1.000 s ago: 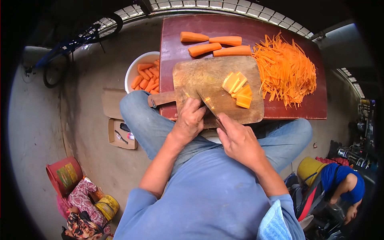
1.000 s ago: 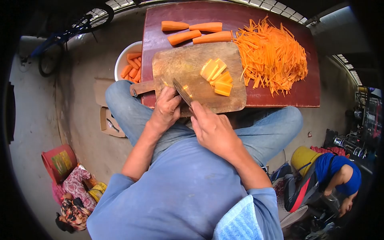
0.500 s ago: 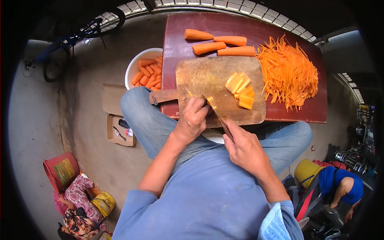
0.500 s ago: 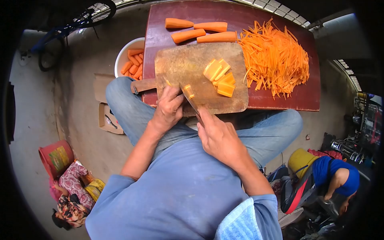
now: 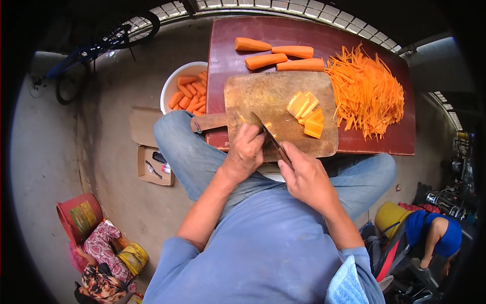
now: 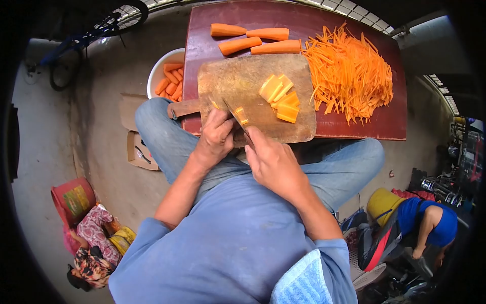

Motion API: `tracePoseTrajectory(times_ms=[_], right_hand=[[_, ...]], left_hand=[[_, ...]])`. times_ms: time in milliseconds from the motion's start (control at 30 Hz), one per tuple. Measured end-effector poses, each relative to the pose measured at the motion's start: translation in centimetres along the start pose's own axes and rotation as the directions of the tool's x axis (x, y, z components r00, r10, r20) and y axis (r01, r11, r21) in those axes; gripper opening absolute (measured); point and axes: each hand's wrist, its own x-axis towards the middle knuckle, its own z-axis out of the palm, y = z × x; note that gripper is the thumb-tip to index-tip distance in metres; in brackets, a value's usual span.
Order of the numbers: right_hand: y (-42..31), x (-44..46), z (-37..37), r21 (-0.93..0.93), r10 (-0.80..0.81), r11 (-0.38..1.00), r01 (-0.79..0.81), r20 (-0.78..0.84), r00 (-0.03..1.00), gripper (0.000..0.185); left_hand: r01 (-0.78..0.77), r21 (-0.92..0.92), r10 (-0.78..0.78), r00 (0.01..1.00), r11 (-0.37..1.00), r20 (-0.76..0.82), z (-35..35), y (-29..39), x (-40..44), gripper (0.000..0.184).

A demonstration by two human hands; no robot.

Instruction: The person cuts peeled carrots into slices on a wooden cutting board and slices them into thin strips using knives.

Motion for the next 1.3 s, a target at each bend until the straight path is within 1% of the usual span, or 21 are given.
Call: tracePoseTrajectory(times_ms=[167, 233, 333, 367, 467, 500, 533, 600, 633, 733, 767, 833, 900, 1000, 1033, 1167, 1233, 1300], right_hand=[[-0.4, -1.5, -0.7, 0.0, 0.0, 1.0, 0.0, 0.009, 1.0, 0.034], [0.6, -1.2, 0.2, 0.024, 0.005, 1.0, -0.005, -0.009, 1.0, 0.033], [0.9, 0.1, 0.1, 0.061, -0.028, 0.998, 0.032, -0.065, 0.997, 0.031], [0.8, 0.1, -0.3, 0.107, 0.004, 0.994, 0.0, -0.037, 0.999, 0.03], [0.6, -1.5, -1.5, 0.242, 0.127, 0.964, -0.11, -0.057, 0.99, 0.032], [1.5, -2.3, -1.5, 0.307, 0.204, 0.935, -0.178, -0.055, 0.977, 0.033], [2.7, -2.8, -1.4, 0.341, 0.221, 0.922, -0.185, -0.069, 0.973, 0.031], [4.5, -3.6, -1.1, 0.584, 0.33, 0.764, -0.273, 0.01, 0.944, 0.036], [5.2, -3.9, -1.1, 0.645, 0.32, 0.719, -0.259, 0.024, 0.947, 0.033], [7.8, -4.2, -0.9, 0.753, 0.305, 0.607, -0.254, 0.074, 0.949, 0.026], [8.6, -4.0, -0.7, 0.777, 0.315, 0.576, -0.253, 0.075, 0.946, 0.023], [9.5, -3.5, -0.9, 0.804, 0.318, 0.527, -0.276, 0.115, 0.941, 0.024], [9.8, -2.8, -1.4, 0.819, 0.287, 0.483, -0.309, 0.185, 0.94, 0.023], [8.6, -1.8, -0.9, 0.815, 0.294, 0.426, -0.393, 0.286, 0.912, 0.023], [9.1, -1.5, -0.5, 0.802, 0.273, 0.435, -0.41, 0.316, 0.909, 0.025], [8.5, -0.3, 0.2, 0.819, 0.236, 0.402, -0.408, 0.338, 0.911, 0.029], [8.2, 0.1, -0.1, 0.785, 0.237, 0.457, -0.418, 0.345, 0.908, 0.028], [8.2, 0.4, -0.5, 0.73, 0.231, 0.534, -0.426, 0.359, 0.904, 0.025]], left_hand=[[-0.014, -0.002, 0.014, 0.998, 1.0, -0.058, 0.3, 0.4, 0.3, 0.027], [-0.008, -0.004, 0.008, 0.999, 1.0, -0.042, 0.4, 0.2, 0.1, 0.026], [0.009, -0.031, -0.01, 0.999, 0.999, -0.037, 0.3, 0.0, -0.1, 0.023], [0.016, -0.046, -0.018, 0.999, 0.999, -0.04, 0.2, -0.1, -0.1, 0.022], [0.159, -0.067, -0.169, 0.97, 0.985, -0.173, -1.0, 0.4, -0.6, 0.022], [0.199, -0.027, -0.201, 0.963, 0.98, -0.178, -1.6, -0.1, -0.7, 0.024], [0.21, 0.021, -0.202, 0.962, 0.978, -0.183, -1.8, -0.2, -0.2, 0.026], [0.228, 0.122, -0.203, 0.961, 0.966, -0.19, -2.6, -0.3, 0.9, 0.029], [0.213, 0.184, -0.189, 0.972, 0.96, -0.14, -2.8, -0.4, 0.9, 0.034], [0.152, 0.165, -0.149, 0.988, 0.974, -0.03, -2.5, -0.4, 0.1, 0.031], [0.144, 0.157, -0.141, 0.99, 0.977, -0.027, -2.3, -0.2, -0.1, 0.031], [0.128, 0.141, -0.126, 0.992, 0.982, -0.022, -1.8, 0.4, -0.4, 0.031], [0.163, 0.095, -0.162, 0.987, 0.982, -0.021, -1.7, 0.6, -0.4, 0.032], [0.2, 0.063, -0.198, 0.979, 0.978, -0.044, -1.7, 0.6, -0.5, 0.035], [0.211, 0.059, -0.207, 0.977, 0.976, -0.056, -1.8, 0.5, -0.5, 0.036], [0.198, 0.044, -0.199, 0.98, 0.979, 0.01, -3.1, 0.9, -0.2, 0.046], [0.17, 0.025, -0.171, 0.984, 0.985, 0.053, -3.9, 1.4, 0.0, 0.05], [0.187, 0.045, -0.191, 0.978, 0.981, 0.08, -4.5, 1.5, -0.3, 0.052]])
